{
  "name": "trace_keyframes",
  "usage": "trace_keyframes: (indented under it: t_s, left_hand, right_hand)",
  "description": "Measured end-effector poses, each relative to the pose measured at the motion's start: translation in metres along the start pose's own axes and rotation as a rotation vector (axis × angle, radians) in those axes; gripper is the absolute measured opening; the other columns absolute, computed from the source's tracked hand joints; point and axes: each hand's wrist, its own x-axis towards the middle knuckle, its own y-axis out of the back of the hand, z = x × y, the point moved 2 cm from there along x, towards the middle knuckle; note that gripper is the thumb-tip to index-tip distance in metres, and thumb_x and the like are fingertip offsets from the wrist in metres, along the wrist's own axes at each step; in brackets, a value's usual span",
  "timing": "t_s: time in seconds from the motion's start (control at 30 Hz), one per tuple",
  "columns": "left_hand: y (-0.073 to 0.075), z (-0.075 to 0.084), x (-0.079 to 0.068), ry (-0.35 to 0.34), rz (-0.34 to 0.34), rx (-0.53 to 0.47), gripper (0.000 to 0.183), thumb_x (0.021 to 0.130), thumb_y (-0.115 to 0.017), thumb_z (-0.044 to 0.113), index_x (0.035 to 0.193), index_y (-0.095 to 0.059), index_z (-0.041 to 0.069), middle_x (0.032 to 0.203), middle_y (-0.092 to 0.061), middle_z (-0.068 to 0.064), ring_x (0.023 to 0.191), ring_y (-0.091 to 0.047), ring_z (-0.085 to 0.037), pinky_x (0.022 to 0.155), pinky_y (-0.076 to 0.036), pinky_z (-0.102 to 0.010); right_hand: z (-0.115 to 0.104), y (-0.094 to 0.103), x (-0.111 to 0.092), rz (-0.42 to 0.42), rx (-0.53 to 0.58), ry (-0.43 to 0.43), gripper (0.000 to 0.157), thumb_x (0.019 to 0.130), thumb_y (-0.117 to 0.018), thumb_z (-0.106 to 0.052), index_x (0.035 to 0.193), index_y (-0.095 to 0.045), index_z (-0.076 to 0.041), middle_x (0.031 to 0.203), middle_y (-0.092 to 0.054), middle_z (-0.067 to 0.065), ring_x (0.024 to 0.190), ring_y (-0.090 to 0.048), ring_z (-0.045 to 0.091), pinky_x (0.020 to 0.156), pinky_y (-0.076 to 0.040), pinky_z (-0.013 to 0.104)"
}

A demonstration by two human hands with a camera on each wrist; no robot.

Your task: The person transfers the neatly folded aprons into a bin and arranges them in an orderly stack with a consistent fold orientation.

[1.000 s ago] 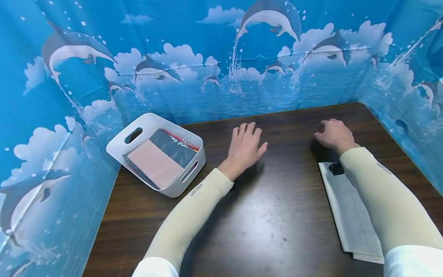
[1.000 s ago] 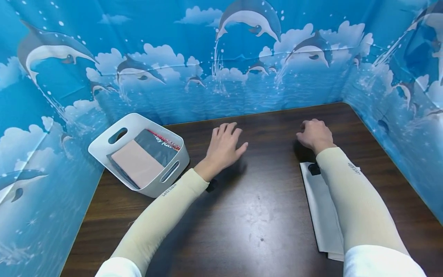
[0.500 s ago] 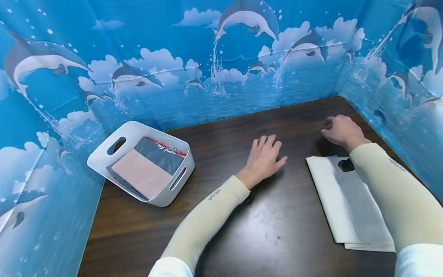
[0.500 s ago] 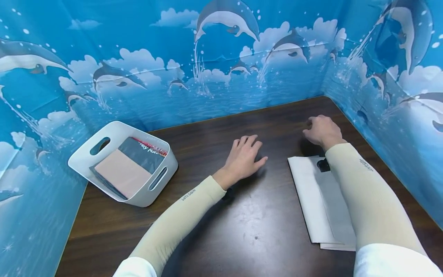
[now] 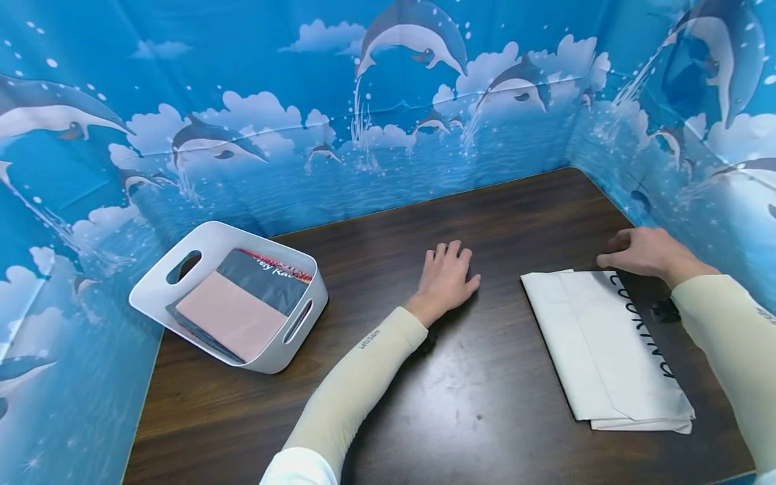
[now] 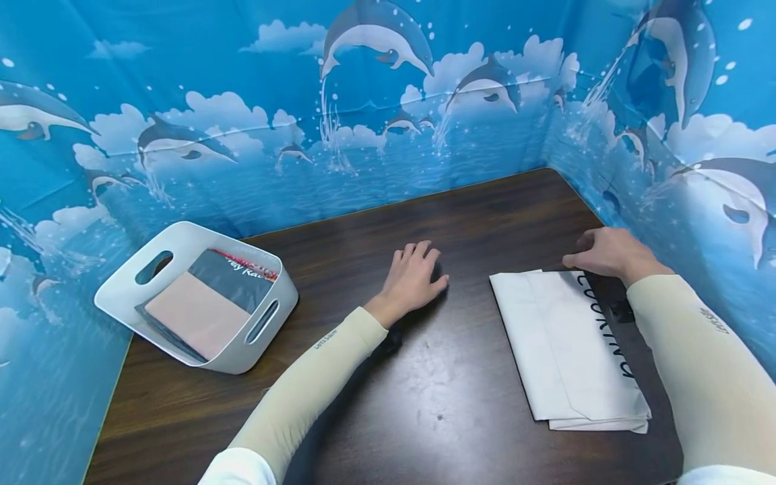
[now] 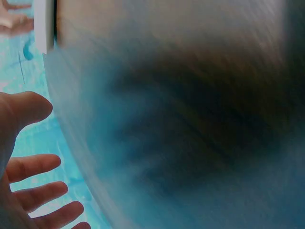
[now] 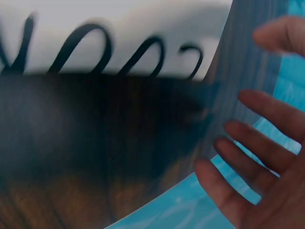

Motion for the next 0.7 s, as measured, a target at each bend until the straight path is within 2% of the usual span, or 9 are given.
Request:
trace_keyframes:
  t_s: [0.17,0.4,0.7]
  left_hand:
    - [-0.002,-0.012,0.0,0.023,0.003,-0.022,0.051,0.109,-0.058,0.05,0.15,-0.058,0.018,0.159,-0.051,-0.006,0.14,-0.051,-0.029,0.113,-0.045,-0.047]
    - [-0.002,-0.017,-0.001,0.026,0.002,-0.019,0.052,0.11,-0.057,0.05,0.151,-0.057,0.018,0.159,-0.051,-0.006,0.139,-0.051,-0.03,0.113,-0.045,-0.047]
    - [0.0,-0.023,-0.003,0.053,-0.006,-0.012,0.052,0.11,-0.058,0.047,0.153,-0.056,0.017,0.163,-0.048,-0.007,0.143,-0.05,-0.03,0.117,-0.044,-0.048]
  right_hand:
    - [0.007,-0.008,-0.001,-0.031,0.011,0.024,0.093,0.09,-0.079,-0.06,0.135,-0.055,0.018,0.136,-0.052,0.047,0.121,-0.052,0.063,0.097,-0.051,0.074]
    - [0.004,-0.013,0.0,-0.026,0.031,0.046,0.095,0.082,-0.088,-0.058,0.132,-0.059,0.017,0.13,-0.056,0.045,0.116,-0.054,0.059,0.095,-0.052,0.072]
    - [-0.002,-0.019,0.002,-0.031,0.082,0.04,0.079,0.083,-0.091,-0.046,0.126,-0.061,0.013,0.127,-0.059,0.042,0.111,-0.057,0.055,0.094,-0.053,0.069]
